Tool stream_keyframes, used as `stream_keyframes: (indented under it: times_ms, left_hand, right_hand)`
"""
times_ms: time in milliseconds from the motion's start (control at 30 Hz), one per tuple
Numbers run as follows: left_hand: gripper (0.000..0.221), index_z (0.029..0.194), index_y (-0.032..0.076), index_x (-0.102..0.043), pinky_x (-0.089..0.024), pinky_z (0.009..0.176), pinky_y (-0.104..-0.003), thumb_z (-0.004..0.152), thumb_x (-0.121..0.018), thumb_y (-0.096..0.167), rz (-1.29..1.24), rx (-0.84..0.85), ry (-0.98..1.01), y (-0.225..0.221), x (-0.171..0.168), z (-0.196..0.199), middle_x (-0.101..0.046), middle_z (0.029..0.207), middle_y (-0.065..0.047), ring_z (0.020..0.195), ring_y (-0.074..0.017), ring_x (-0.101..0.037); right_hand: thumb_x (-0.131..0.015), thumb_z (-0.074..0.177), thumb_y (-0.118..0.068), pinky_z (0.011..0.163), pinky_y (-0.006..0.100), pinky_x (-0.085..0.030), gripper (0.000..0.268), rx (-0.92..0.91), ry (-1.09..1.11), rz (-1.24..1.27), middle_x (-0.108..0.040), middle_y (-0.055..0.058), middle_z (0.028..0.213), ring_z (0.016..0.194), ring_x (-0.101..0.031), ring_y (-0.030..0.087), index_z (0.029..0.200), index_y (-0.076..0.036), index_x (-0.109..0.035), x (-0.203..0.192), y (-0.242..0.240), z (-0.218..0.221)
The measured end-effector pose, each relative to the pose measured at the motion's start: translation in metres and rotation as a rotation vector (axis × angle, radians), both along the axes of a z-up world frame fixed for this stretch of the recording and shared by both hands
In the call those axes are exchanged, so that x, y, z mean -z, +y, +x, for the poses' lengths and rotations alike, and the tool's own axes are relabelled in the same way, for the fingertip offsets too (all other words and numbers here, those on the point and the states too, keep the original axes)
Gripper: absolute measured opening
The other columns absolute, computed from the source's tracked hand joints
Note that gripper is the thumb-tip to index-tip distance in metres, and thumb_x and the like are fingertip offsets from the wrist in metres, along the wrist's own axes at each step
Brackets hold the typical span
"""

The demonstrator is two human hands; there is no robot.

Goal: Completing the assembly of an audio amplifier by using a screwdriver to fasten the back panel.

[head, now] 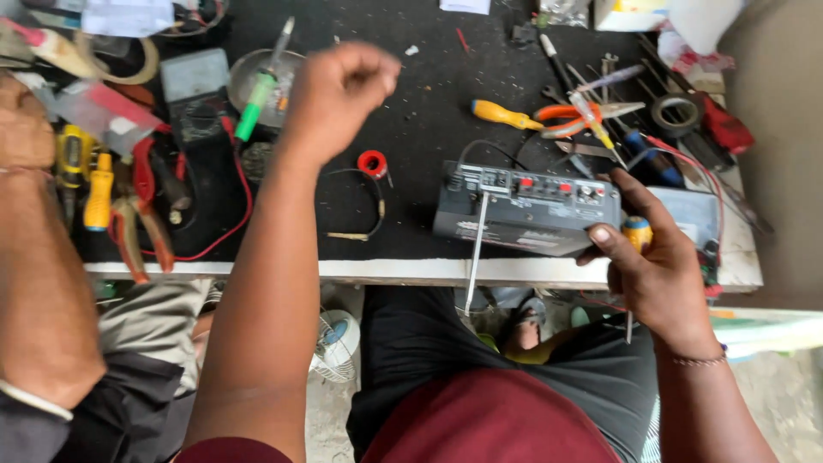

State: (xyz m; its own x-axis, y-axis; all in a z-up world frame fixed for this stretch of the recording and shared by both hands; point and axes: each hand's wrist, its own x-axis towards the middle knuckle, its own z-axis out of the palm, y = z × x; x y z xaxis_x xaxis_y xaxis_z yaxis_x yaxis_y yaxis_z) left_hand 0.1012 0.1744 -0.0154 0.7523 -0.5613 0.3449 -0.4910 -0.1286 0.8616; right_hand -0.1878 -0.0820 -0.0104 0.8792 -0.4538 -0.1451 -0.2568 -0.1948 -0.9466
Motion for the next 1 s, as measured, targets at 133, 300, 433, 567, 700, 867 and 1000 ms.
stream_keyframes:
  times_ms: [133,300,433,567,700,867,1000]
  left_hand:
    - [0.011,0.099,0.016,-0.079,-0.058,0.077,-0.030,0.090,-0.075,0.012,0.352,-0.237,-0.066,0.008,0.055,0.023,-0.080,0.093,0.001,0.084,-0.0122,-0.073]
    - [0.013,0.098,0.011,-0.079,-0.059,0.078,-0.037,0.087,-0.073,0.006,0.478,-0.256,-0.110,-0.011,0.086,0.041,-0.080,0.090,-0.007,0.084,-0.0223,-0.075]
    - [0.018,0.108,0.012,-0.079,-0.059,0.085,-0.044,0.091,-0.074,0.014,0.669,-0.171,-0.024,-0.034,0.074,0.039,-0.078,0.103,-0.010,0.097,-0.0286,-0.072]
    - [0.020,0.110,0.014,-0.081,-0.059,0.089,-0.048,0.090,-0.076,0.019,0.787,-0.204,0.011,-0.048,0.087,0.040,-0.076,0.113,-0.013,0.108,-0.0354,-0.069]
    - [0.015,0.103,0.014,-0.084,-0.060,0.085,-0.048,0.092,-0.074,0.019,0.747,-0.215,-0.127,-0.048,0.104,0.045,-0.076,0.110,-0.011,0.101,-0.0347,-0.071]
    - [0.012,0.097,0.010,-0.077,-0.055,0.072,-0.047,0.097,-0.070,0.019,0.603,-0.231,-0.120,-0.043,0.109,0.039,-0.070,0.098,-0.010,0.090,-0.0318,-0.067]
    - [0.011,0.093,0.015,-0.078,-0.056,0.074,-0.035,0.091,-0.072,0.024,0.222,-0.331,0.018,-0.044,0.068,-0.008,-0.080,0.090,-0.001,0.084,-0.0178,-0.074]
  right_hand:
    - [-0.061,0.095,-0.019,0.032,0.025,-0.031,0.072,-0.006,-0.031,0.017,-0.066,0.024,0.067,0.034,-0.033,0.014,0.163,-0.012,-0.038,0.005,-0.001,-0.001]
    - [-0.059,0.095,-0.019,0.028,0.027,-0.030,0.072,-0.009,-0.026,0.023,-0.066,0.026,0.069,0.029,-0.034,0.017,0.164,-0.012,-0.037,0.003,0.001,-0.002]
    - [-0.059,0.095,-0.018,0.028,0.029,-0.032,0.073,0.004,-0.007,-0.001,-0.067,0.026,0.070,0.029,-0.034,0.018,0.164,-0.013,-0.036,0.002,0.002,0.000]
    - [-0.058,0.096,-0.018,0.027,0.029,-0.031,0.073,0.005,0.003,0.014,-0.067,0.026,0.069,0.029,-0.034,0.019,0.165,-0.013,-0.035,0.002,0.001,-0.001]
    - [-0.059,0.095,-0.020,0.027,0.028,-0.033,0.074,0.000,-0.032,0.025,-0.067,0.026,0.069,0.028,-0.035,0.018,0.165,-0.012,-0.033,0.007,-0.001,0.000]
    - [-0.058,0.096,-0.021,0.030,0.028,-0.030,0.074,0.008,-0.010,0.003,-0.067,0.027,0.069,0.030,-0.032,0.017,0.165,-0.011,-0.033,0.006,0.001,0.000]
    - [-0.058,0.096,-0.023,0.030,0.029,-0.033,0.073,0.020,0.000,-0.007,-0.068,0.026,0.069,0.031,-0.035,0.018,0.165,-0.013,-0.035,0.004,0.003,0.000]
